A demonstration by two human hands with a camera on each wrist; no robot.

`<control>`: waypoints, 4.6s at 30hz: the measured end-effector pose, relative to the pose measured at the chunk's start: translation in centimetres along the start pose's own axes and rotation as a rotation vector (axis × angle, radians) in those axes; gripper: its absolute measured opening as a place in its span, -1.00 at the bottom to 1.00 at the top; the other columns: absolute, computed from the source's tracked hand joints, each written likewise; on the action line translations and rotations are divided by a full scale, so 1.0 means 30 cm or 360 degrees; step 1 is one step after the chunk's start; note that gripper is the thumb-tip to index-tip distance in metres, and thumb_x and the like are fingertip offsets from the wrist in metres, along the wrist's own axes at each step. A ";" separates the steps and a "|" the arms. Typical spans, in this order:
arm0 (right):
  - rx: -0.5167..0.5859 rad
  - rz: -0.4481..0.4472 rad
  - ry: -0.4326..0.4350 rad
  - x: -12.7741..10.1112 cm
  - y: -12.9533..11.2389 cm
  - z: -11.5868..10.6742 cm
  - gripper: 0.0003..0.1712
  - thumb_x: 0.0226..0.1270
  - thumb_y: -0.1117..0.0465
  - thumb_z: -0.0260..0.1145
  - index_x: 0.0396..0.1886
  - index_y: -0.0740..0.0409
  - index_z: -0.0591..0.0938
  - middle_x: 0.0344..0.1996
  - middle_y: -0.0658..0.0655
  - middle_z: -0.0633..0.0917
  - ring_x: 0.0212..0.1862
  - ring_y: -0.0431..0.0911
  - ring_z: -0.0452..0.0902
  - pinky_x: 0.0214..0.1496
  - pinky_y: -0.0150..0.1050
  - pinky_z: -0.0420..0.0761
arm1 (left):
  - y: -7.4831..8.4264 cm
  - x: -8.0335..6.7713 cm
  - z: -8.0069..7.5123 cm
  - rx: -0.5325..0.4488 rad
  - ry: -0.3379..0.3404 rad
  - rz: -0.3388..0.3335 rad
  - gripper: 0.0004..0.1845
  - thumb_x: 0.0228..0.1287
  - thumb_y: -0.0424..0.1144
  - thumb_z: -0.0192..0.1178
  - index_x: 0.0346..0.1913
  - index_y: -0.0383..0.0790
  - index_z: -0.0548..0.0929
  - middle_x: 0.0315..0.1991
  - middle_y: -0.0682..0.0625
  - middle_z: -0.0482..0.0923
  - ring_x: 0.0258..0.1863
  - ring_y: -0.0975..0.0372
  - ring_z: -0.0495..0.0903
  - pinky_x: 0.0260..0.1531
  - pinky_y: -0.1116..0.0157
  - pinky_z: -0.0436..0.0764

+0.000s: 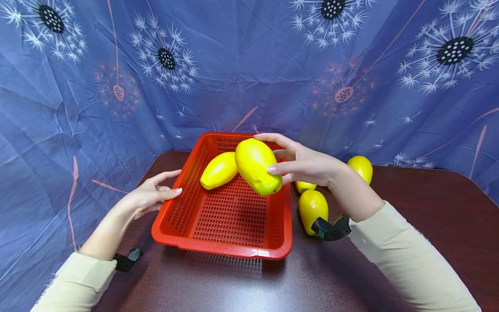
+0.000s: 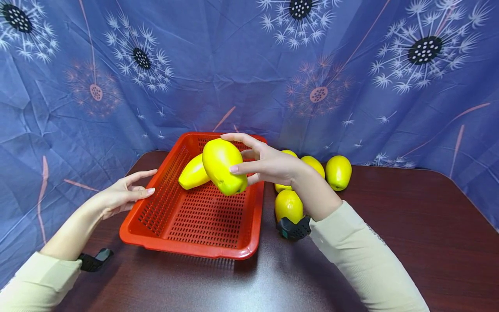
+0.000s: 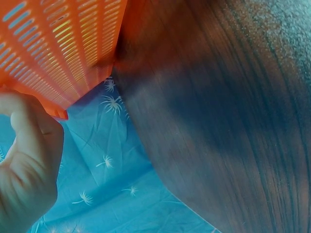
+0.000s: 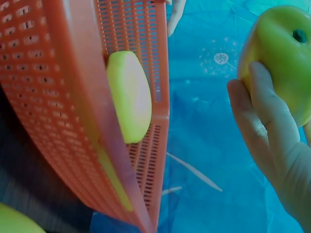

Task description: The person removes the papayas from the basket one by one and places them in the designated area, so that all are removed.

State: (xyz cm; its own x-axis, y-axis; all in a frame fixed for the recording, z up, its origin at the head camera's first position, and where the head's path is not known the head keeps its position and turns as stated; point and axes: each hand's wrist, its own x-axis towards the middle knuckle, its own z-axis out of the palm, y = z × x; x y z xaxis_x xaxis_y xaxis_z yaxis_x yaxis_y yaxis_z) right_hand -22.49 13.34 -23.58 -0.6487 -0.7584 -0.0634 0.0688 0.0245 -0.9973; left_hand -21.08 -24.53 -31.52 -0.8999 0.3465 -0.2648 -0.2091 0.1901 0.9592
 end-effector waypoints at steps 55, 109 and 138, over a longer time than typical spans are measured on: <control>-0.0096 -0.0134 0.0328 -0.506 0.136 -0.275 -0.22 0.41 0.50 -0.10 0.46 -0.21 -0.05 0.15 0.09 0.34 0.01 0.10 0.55 -0.12 0.05 0.58 | 0.002 0.003 0.001 0.0010 0.0009 -0.0009 -0.19 0.28 -0.32 0.16 0.47 -0.16 -0.06 -0.40 -0.04 0.60 -0.35 0.18 0.65 -0.27 0.15 0.65; -0.0186 0.0348 0.0687 -0.523 0.455 -0.263 -0.23 0.37 0.28 0.14 0.42 -0.14 -0.02 0.19 0.50 0.02 -0.01 0.08 0.48 -0.09 0.07 0.58 | -0.008 -0.002 -0.001 0.0010 0.0017 0.0008 -0.20 0.28 -0.34 0.16 0.47 -0.16 -0.05 -0.41 -0.02 0.59 -0.37 0.19 0.64 -0.30 0.17 0.65; -0.0313 0.0420 0.0731 -0.510 0.451 -0.273 -0.16 0.38 0.21 0.16 0.47 -0.05 -0.12 0.23 0.55 -0.03 0.02 0.14 0.44 -0.12 0.03 0.60 | -0.006 0.001 0.003 0.0020 0.0020 0.0003 -0.19 0.28 -0.33 0.17 0.47 -0.17 -0.05 -0.42 -0.02 0.59 -0.37 0.20 0.64 -0.30 0.18 0.65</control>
State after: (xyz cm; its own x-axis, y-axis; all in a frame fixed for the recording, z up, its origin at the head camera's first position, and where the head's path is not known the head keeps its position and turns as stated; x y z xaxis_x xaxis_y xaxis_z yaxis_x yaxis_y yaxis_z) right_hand -17.83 30.61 -36.42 -0.8950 -0.3496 -0.2771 0.1596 0.3292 -0.9307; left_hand -21.03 -24.48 -31.72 -0.9051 0.3353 -0.2615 -0.2024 0.2011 0.9584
